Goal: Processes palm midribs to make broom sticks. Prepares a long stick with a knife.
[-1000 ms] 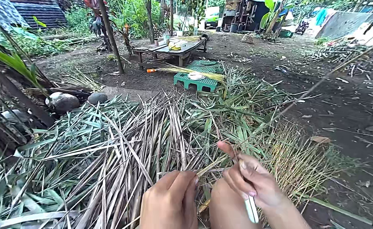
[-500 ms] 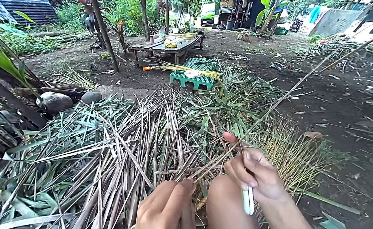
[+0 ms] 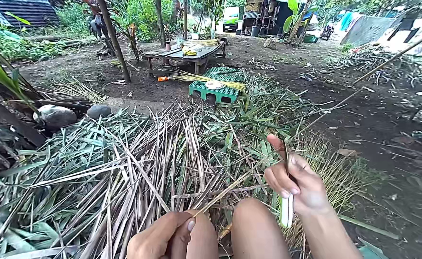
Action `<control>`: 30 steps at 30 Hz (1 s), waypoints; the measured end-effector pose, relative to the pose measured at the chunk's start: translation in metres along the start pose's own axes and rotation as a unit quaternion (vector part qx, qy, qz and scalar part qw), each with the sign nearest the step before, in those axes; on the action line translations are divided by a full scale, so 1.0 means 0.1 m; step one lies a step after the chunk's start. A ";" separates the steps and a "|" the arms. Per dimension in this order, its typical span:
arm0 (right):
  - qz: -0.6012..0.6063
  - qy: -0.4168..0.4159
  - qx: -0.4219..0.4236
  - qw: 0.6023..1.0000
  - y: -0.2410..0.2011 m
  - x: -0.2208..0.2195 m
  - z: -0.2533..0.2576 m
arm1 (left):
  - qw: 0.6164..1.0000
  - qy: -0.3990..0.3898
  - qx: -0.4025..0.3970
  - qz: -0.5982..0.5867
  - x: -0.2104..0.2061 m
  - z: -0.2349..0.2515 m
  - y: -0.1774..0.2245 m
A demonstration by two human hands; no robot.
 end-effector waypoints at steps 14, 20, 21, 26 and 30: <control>0.007 0.052 -0.018 0.998 0.01 0.12 -0.01 | 0.993 0.066 -0.042 0.087 0.09 -0.12 -0.01; 0.058 -0.153 -0.140 0.977 0.27 -0.62 -0.30 | 0.983 0.104 -0.089 0.125 -0.06 -0.11 0.03; 0.079 -0.171 -0.149 0.971 0.31 -0.71 -0.34 | 0.981 0.107 -0.102 0.124 -0.08 -0.11 0.05; 0.086 -0.047 -0.051 0.994 0.25 -0.32 -0.18 | 0.986 0.108 -0.097 0.087 0.08 -0.16 -0.01; 0.047 0.039 -0.019 0.998 0.05 0.10 -0.14 | 0.990 0.099 -0.056 0.087 0.20 -0.18 -0.11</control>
Point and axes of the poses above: each hand's wrist, its own z-axis towards the middle knuckle, its own x-axis out of the back of the hand, y = z × x, the point moved 5 cm from there along z, towards the middle knuckle, and after that the axes turned 14 degrees about x, right-handed, at the moved point
